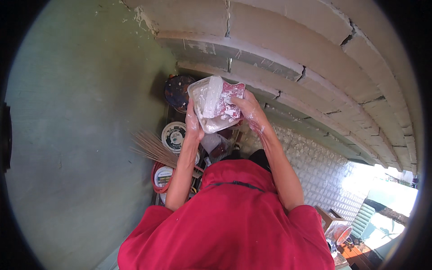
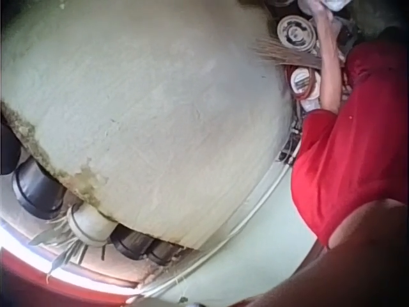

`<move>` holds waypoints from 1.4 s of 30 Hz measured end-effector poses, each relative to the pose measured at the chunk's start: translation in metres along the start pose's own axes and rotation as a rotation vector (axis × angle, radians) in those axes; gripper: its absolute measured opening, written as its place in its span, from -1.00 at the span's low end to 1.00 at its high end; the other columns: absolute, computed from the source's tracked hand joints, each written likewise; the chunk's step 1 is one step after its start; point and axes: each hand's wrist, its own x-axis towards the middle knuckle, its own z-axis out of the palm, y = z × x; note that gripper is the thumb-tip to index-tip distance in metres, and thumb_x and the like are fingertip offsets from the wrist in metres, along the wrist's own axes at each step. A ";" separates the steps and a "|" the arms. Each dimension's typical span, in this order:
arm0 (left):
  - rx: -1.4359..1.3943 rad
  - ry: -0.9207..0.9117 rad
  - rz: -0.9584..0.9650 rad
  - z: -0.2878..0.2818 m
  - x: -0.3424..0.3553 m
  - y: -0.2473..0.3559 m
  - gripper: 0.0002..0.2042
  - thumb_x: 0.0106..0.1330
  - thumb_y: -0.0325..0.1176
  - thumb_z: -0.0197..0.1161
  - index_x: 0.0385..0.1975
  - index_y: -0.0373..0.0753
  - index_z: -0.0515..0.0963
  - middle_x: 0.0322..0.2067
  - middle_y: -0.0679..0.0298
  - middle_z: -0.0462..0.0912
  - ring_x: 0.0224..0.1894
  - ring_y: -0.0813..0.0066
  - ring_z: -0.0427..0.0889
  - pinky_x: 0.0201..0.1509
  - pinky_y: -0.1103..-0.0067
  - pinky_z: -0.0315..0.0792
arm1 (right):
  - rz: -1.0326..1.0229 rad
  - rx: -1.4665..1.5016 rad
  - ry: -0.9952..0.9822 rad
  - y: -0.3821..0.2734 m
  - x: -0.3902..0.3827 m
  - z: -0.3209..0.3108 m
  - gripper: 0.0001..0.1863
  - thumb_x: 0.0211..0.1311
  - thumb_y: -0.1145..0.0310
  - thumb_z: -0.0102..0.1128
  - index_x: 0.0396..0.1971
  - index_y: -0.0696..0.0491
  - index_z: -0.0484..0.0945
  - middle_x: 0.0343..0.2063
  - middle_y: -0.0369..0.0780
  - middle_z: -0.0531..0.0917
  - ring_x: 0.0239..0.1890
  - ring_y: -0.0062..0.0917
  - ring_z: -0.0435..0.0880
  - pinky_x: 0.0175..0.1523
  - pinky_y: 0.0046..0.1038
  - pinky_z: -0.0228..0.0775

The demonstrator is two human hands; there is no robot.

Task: Plastering or patching a brick wall with a putty knife and compound.

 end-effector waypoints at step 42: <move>-0.084 0.185 0.086 -0.051 -0.011 0.028 -0.40 0.38 0.11 -0.16 0.22 -0.27 0.20 0.13 0.17 0.41 0.11 0.29 0.46 0.21 0.42 0.34 | -0.436 0.656 0.279 -0.139 0.198 0.118 -0.88 0.21 0.53 0.04 -0.34 0.30 0.40 -0.33 -0.02 0.55 -0.35 -0.32 0.63 -0.24 -0.46 0.60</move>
